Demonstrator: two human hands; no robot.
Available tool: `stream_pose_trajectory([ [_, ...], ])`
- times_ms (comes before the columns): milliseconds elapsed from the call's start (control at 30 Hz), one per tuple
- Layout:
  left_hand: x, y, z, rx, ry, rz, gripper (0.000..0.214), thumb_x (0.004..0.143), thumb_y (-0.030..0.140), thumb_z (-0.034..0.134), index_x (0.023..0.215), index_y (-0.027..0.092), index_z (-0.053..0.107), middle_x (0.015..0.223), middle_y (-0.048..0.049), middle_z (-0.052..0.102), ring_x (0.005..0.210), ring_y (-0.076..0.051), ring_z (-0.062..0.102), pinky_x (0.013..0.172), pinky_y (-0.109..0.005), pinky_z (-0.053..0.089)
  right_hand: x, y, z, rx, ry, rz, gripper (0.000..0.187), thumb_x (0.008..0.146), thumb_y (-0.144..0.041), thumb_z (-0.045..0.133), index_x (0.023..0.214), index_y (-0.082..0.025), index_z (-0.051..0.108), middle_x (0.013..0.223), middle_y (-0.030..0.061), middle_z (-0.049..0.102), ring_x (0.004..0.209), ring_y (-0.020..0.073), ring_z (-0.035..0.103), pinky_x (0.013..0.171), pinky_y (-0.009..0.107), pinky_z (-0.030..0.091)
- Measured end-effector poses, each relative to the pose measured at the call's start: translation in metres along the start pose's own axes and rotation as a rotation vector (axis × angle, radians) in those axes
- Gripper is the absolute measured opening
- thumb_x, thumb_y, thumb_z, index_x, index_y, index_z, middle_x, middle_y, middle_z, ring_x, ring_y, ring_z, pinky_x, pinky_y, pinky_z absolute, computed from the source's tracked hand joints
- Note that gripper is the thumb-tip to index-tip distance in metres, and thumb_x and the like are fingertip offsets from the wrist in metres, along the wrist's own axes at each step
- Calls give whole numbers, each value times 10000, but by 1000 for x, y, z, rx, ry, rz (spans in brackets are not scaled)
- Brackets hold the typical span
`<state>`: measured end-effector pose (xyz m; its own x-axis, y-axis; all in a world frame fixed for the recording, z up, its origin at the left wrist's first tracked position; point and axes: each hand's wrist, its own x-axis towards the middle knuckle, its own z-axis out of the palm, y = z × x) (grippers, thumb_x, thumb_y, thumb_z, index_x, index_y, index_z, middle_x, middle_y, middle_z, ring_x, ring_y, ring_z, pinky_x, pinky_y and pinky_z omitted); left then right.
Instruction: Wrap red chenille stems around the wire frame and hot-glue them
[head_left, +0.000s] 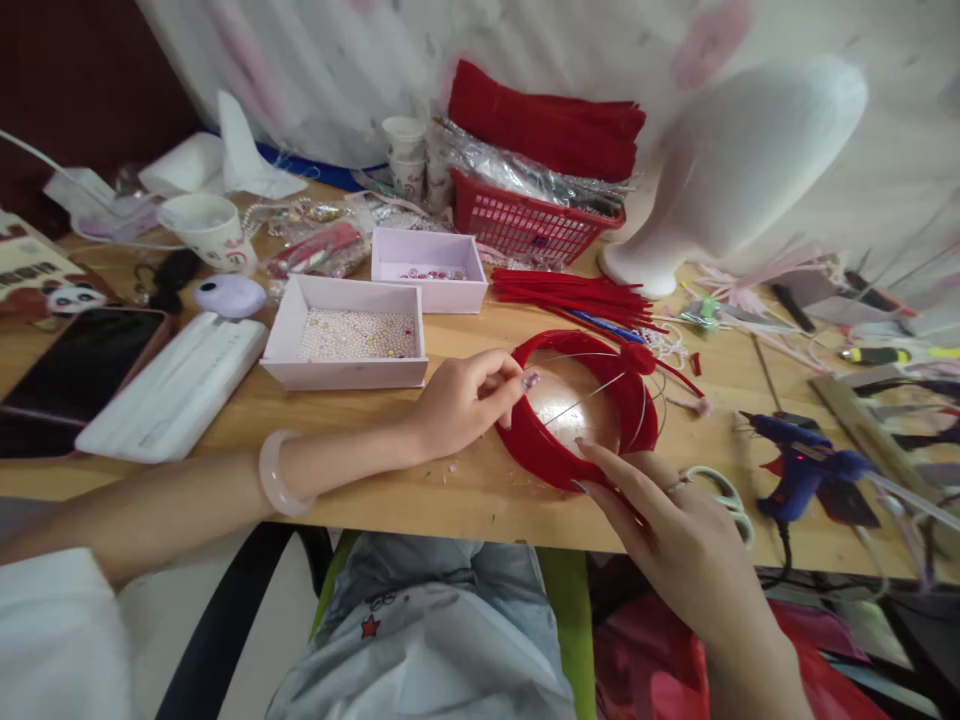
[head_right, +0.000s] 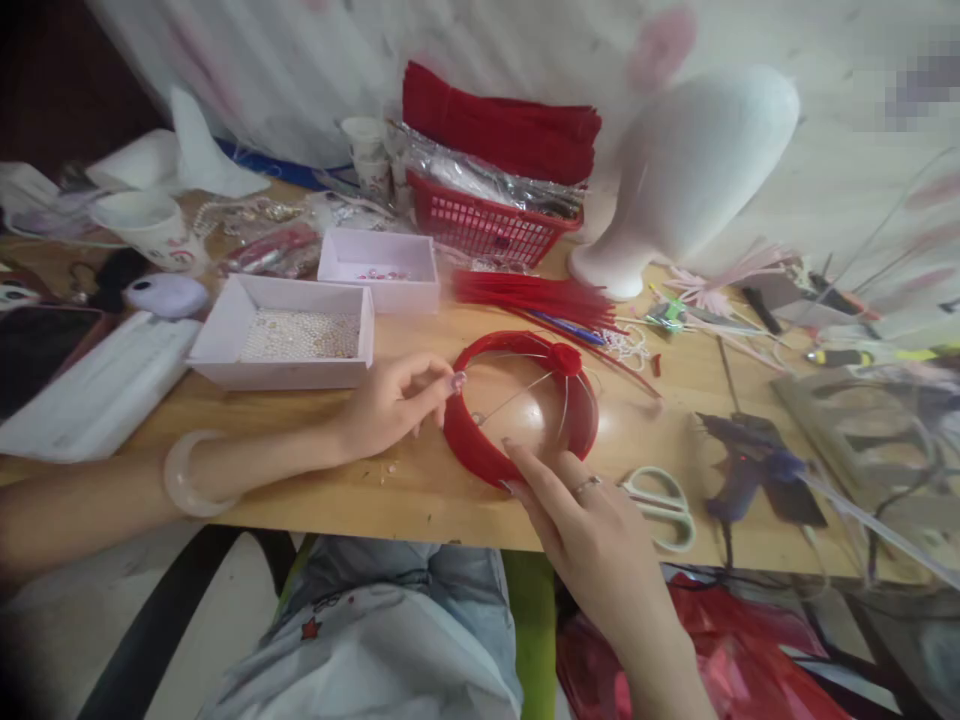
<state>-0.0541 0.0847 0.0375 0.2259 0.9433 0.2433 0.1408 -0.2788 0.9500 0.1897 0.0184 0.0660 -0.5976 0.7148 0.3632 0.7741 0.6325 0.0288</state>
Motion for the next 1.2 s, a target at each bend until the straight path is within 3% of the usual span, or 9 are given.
stream_pose_trajectory([
  [100,-2,-4,1,56,18,-15,122,829,249,641,745,169,605,511,70,564,448,-69,473,469,-180,341,5,-2,-6,-47,-54,-3,303,1017,-272,499,1294,-199,596,907,42,680,663,156,624,581,271,406],
  [200,-7,-7,-5,102,-1,35,156,857,264,616,745,162,653,486,82,523,429,-58,410,455,-185,298,8,-2,-9,-34,-97,-17,311,1017,-217,481,1310,-204,583,932,42,681,702,155,628,607,262,414],
  [367,-12,-14,-12,256,-22,403,191,877,204,611,987,172,763,518,68,623,434,-58,496,493,-188,370,11,-1,-10,-33,-158,-57,344,1021,-181,439,1336,-226,570,954,44,671,662,140,594,582,262,396],
  [433,-12,-15,-14,329,-58,476,210,885,191,626,1039,181,768,588,50,699,478,-63,568,536,-187,415,12,-1,-10,-28,-176,-57,350,1022,-179,433,1339,-234,570,919,36,659,645,136,586,570,263,386],
  [600,-10,-16,-16,389,-89,471,213,902,187,631,1064,210,768,724,39,777,557,-74,653,588,-183,462,13,-3,-11,1,-196,-52,370,1017,-160,432,1355,-237,561,898,33,647,689,139,610,575,259,391],
  [900,-12,-19,-13,393,-59,514,216,887,175,633,1049,208,773,725,44,781,555,-81,668,579,-189,466,15,-2,-13,37,-200,-54,407,997,-131,461,1379,-240,549,909,35,652,689,133,615,597,247,424],
  [1200,-12,-17,-13,437,-116,455,287,879,152,567,1071,237,763,707,41,770,562,-90,657,582,-199,457,13,-1,-13,54,-207,-42,422,991,-129,474,1388,-249,553,907,30,651,675,124,608,609,241,437],
])
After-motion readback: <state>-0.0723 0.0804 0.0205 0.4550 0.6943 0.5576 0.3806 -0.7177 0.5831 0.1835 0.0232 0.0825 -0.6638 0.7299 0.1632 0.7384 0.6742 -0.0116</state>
